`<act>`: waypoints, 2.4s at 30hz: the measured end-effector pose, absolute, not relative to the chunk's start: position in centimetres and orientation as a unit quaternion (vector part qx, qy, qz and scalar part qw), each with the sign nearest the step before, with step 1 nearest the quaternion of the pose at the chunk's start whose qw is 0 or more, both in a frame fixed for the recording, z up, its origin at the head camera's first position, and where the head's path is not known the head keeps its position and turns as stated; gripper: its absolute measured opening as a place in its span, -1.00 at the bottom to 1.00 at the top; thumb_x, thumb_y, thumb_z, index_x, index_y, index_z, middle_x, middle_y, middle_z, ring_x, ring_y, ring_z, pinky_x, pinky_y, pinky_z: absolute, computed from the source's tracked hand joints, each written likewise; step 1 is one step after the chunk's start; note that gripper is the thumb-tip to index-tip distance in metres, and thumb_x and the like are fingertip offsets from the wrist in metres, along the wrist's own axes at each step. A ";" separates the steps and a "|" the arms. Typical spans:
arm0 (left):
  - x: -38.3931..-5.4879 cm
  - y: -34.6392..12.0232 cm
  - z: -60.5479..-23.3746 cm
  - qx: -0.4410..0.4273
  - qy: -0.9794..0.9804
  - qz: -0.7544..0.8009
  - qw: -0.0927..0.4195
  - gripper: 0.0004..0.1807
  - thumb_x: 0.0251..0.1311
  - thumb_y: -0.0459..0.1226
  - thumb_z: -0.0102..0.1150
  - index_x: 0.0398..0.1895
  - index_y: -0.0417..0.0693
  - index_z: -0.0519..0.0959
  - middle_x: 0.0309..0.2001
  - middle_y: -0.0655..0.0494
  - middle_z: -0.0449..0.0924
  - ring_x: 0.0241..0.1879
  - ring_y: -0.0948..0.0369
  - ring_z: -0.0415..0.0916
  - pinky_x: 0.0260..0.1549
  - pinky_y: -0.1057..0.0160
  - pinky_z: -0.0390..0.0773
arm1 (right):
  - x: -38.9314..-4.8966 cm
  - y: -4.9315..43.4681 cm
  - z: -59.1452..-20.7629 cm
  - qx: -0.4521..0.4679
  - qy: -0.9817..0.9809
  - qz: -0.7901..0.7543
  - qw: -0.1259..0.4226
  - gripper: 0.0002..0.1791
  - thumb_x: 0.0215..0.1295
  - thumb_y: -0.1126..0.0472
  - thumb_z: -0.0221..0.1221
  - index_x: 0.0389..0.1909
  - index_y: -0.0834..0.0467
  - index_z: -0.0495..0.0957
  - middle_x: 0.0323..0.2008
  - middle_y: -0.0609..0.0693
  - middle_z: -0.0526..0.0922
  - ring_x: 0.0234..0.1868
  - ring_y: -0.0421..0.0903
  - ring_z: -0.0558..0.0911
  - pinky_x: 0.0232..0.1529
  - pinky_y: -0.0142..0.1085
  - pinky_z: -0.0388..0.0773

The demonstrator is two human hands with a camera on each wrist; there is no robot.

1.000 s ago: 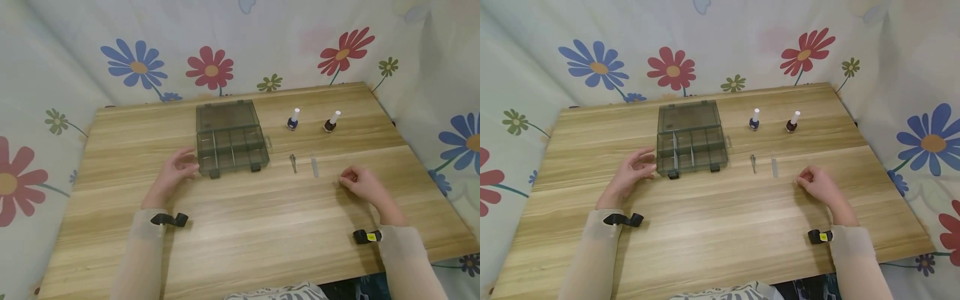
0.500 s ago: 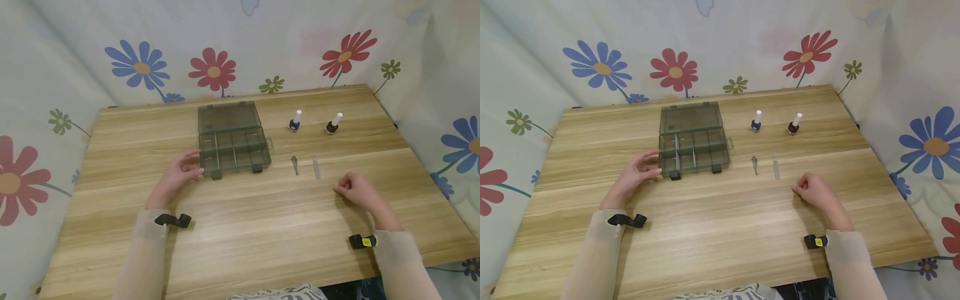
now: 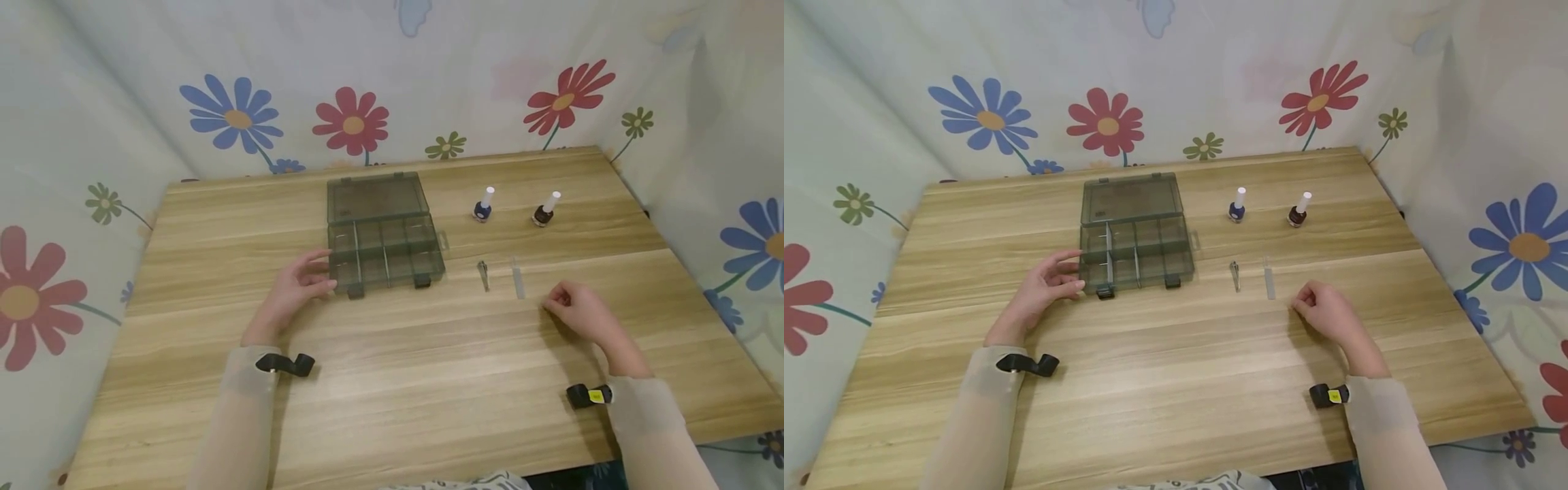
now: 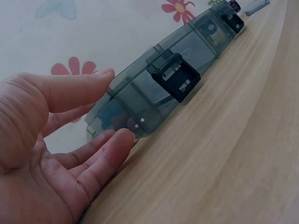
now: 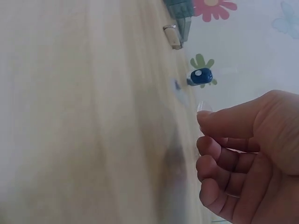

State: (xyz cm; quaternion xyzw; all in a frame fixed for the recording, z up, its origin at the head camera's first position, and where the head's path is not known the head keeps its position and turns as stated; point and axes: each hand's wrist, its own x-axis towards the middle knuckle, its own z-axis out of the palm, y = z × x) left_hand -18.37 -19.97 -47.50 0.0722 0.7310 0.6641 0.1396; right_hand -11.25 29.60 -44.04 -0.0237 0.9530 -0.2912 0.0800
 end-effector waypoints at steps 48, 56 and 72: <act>-18.2 -20.1 -47.7 0.078 0.720 0.677 0.133 -0.25 0.01 -0.35 0.35 0.32 -0.04 0.27 0.16 -0.22 0.32 -0.14 0.03 0.50 -0.20 0.07 0.62 | -19.1 7.3 -39.3 -0.238 0.892 -0.383 0.031 -0.90 0.29 0.21 0.16 -0.35 0.17 0.51 -0.41 -0.02 0.51 -0.42 -0.12 0.45 -0.45 -0.32 0.45; -18.0 -20.0 -47.4 0.080 0.723 0.674 0.131 -0.26 0.02 -0.31 0.36 0.31 0.00 0.29 0.15 -0.21 0.34 -0.14 0.02 0.51 -0.20 0.06 0.62 | -19.3 4.5 -39.8 -0.249 0.899 -0.360 0.034 -0.88 0.27 0.17 0.17 -0.37 0.14 0.50 -0.43 -0.06 0.51 -0.42 -0.16 0.47 -0.44 -0.35 0.47; -17.6 -19.8 -46.0 0.077 0.723 0.674 0.133 -0.28 0.05 -0.39 0.30 0.32 -0.08 0.27 0.15 -0.26 0.34 -0.15 0.07 0.52 -0.20 0.09 0.63 | -19.8 1.0 -41.4 -0.261 0.919 -0.291 0.051 -0.90 0.27 0.17 0.17 -0.36 0.11 0.53 -0.42 -0.09 0.51 -0.45 -0.20 0.50 -0.49 -0.40 0.49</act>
